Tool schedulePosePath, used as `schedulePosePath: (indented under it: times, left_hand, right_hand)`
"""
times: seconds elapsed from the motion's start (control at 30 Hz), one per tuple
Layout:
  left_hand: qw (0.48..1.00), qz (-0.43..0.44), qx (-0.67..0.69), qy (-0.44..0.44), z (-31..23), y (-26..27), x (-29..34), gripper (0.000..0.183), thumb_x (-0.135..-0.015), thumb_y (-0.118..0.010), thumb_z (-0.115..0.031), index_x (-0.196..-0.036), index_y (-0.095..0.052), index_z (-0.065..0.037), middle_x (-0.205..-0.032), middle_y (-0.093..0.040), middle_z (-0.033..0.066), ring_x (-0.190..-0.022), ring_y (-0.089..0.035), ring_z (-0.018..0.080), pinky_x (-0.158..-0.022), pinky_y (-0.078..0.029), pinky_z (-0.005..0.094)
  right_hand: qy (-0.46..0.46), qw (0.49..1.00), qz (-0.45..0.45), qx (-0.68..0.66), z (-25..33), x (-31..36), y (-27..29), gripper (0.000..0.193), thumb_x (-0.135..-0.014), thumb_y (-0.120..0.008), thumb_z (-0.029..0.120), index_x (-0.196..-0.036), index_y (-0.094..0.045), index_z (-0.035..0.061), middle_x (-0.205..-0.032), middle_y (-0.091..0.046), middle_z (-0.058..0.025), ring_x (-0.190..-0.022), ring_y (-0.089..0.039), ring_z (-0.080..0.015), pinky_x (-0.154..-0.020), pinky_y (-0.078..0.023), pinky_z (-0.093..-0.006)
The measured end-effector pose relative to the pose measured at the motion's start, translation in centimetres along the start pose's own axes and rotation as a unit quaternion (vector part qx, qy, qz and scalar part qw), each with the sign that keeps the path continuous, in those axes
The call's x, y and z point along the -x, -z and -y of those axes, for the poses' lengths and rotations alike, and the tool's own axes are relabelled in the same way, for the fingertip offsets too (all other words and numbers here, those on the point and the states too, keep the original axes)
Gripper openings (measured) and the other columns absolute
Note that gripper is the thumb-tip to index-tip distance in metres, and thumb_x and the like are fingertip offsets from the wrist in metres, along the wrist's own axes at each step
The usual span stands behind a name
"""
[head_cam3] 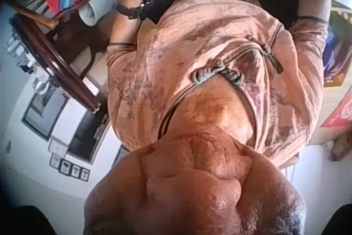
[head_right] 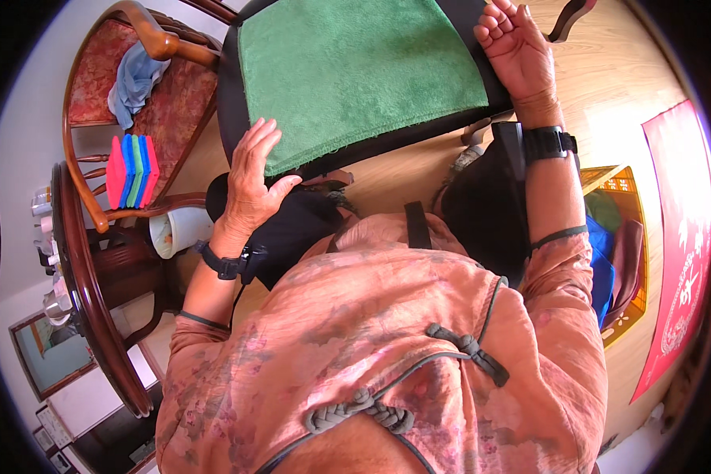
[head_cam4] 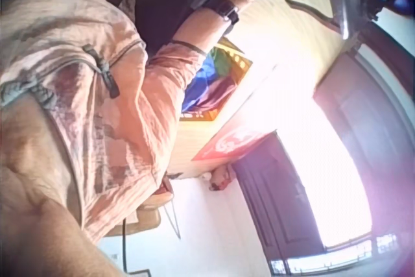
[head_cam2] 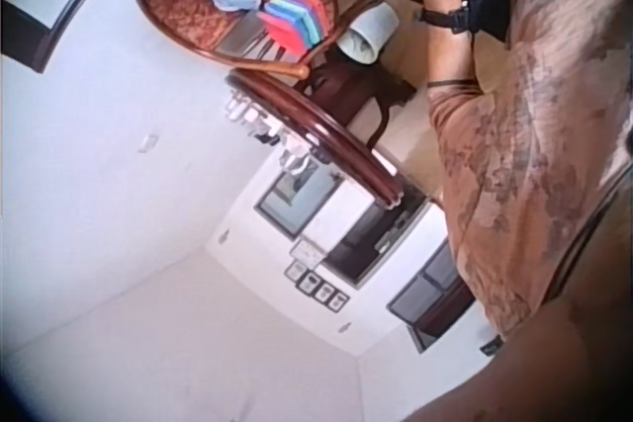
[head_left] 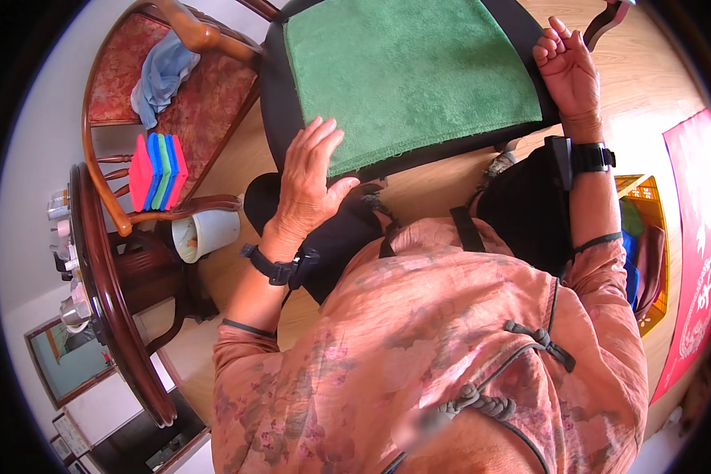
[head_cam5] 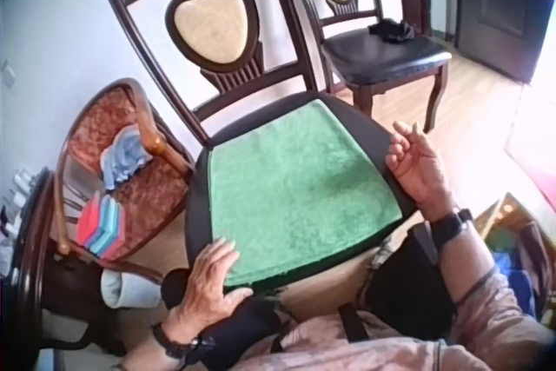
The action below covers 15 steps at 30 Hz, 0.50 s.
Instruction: The recorder folds several small colorful towels or cloths on a chair seat and then stacks them on another chair.
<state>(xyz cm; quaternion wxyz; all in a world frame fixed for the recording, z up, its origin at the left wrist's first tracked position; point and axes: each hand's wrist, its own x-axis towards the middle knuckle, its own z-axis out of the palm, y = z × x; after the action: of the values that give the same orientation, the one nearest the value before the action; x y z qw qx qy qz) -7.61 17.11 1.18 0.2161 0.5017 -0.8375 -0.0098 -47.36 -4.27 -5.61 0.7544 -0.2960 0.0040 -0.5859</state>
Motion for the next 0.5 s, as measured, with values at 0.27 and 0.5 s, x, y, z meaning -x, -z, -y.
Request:
schedulePosePath:
  times: [0.27,0.5]
  left_hand:
    - [0.999,-0.031,0.004,-0.035,1.3,-0.9,0.7,0.053,-0.067,-0.083,-0.016,-0.115,-0.060,-0.008,-0.133,-0.053,0.0159,-0.127,-0.048,0.0359,-0.107,-0.039,0.0457]
    - [0.994,-0.086,-0.001,-0.063,1.4,-1.6,0.6,0.040,-0.070,-0.080,-0.012,-0.107,-0.067,-0.008,-0.128,-0.057,0.0165,-0.121,-0.053,0.0369,-0.103,-0.042,0.0469]
  right_hand:
    - [0.001,1.000,0.012,-0.016,-0.2,-0.1,-0.5,0.042,-0.103,-0.046,0.025,-0.128,-0.046,-0.0088,-0.102,-0.052,-0.0100,-0.089,-0.046,-0.0178,-0.085,-0.043,-0.0318]
    - [-0.010,0.996,0.072,-0.042,0.2,-0.1,-0.7,0.040,-0.103,-0.045,0.023,-0.126,-0.047,-0.0089,-0.096,-0.050,-0.0072,-0.085,-0.044,-0.0159,-0.081,-0.041,-0.0297]
